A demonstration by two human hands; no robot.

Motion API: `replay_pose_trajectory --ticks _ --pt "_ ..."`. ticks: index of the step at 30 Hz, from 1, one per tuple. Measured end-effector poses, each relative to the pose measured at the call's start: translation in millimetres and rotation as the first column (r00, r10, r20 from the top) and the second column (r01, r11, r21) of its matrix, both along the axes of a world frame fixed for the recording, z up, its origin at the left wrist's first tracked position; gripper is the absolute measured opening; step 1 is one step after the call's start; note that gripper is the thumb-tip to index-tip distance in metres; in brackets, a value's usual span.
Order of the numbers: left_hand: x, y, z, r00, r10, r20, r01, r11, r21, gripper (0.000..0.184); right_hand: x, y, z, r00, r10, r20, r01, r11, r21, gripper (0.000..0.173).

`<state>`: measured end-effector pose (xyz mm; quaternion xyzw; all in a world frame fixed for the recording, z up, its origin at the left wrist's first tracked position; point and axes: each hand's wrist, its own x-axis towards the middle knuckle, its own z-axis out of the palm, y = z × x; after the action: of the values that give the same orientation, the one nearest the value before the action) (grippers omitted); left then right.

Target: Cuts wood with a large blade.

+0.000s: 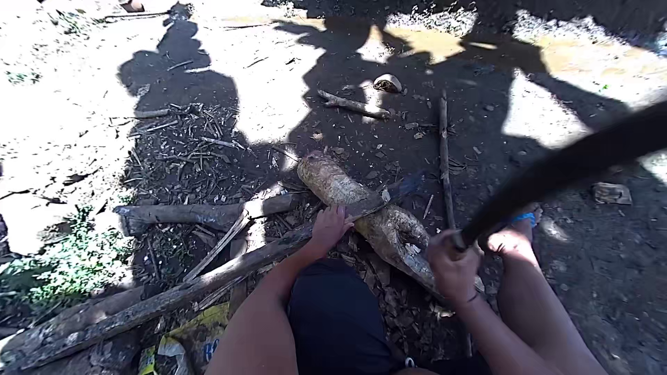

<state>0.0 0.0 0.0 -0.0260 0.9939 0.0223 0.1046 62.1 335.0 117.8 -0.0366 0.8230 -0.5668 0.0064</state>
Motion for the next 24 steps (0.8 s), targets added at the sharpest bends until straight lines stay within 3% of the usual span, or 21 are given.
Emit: replay_pose_trajectory --ticks 1,3,6,9,11,14,17,19,22,24 --pt "1.4 -1.2 0.7 1.000 0.005 -0.001 -0.005 1.000 0.014 0.075 20.5 5.2 -63.3 0.969 0.044 0.242 -0.087 0.982 0.169 0.029" --pt "2.0 -2.0 0.2 1.000 0.005 0.004 -0.005 1.000 0.001 0.076 46.2 15.7 -133.4 0.802 0.015 0.597 -0.274 0.897 0.346 0.032" --pt "1.8 -1.8 4.6 1.000 0.005 0.023 -0.005 1.000 -0.021 0.077 61.6 28.8 -145.3 0.752 -0.025 0.658 -0.292 0.883 0.368 0.029" --pt "-0.7 -0.5 2.8 1.000 0.001 0.031 0.000 1.000 -0.018 0.077 60.9 35.8 -136.9 0.771 0.007 0.636 -0.213 0.945 0.249 0.027" --pt "-2.4 -1.2 6.4 1.000 0.009 0.028 -0.009 1.000 -0.019 0.077 54.2 33.8 -124.9 0.805 0.047 0.592 -0.177 0.971 0.163 0.028" --pt "0.0 1.2 7.4 0.999 0.020 0.030 -0.019 1.000 -0.017 0.078 32.2 25.9 -67.8 0.902 0.102 0.420 -0.107 0.994 -0.010 0.029" --pt "0.4 1.9 3.2 0.999 0.031 0.022 -0.030 0.999 -0.021 0.079 1.6 13.6 -0.7 0.991 0.128 0.044 -0.107 0.942 -0.318 0.021" --pt "1.3 1.5 0.0 0.999 0.029 0.013 -0.029 0.999 -0.028 0.080 -17.9 5.0 27.7 0.972 0.095 -0.217 -0.192 0.852 -0.487 0.014" --pt "2.2 -1.1 -5.4 0.999 0.017 -0.028 -0.019 0.998 -0.053 0.080 -31.5 -5.1 31.8 0.916 0.014 -0.400 -0.262 0.775 -0.574 0.010" --pt "2.2 -0.9 -4.4 0.999 0.010 -0.039 -0.013 0.998 -0.064 0.079 -21.9 -6.2 -1.9 0.947 0.011 -0.322 -0.183 0.842 -0.507 0.015"
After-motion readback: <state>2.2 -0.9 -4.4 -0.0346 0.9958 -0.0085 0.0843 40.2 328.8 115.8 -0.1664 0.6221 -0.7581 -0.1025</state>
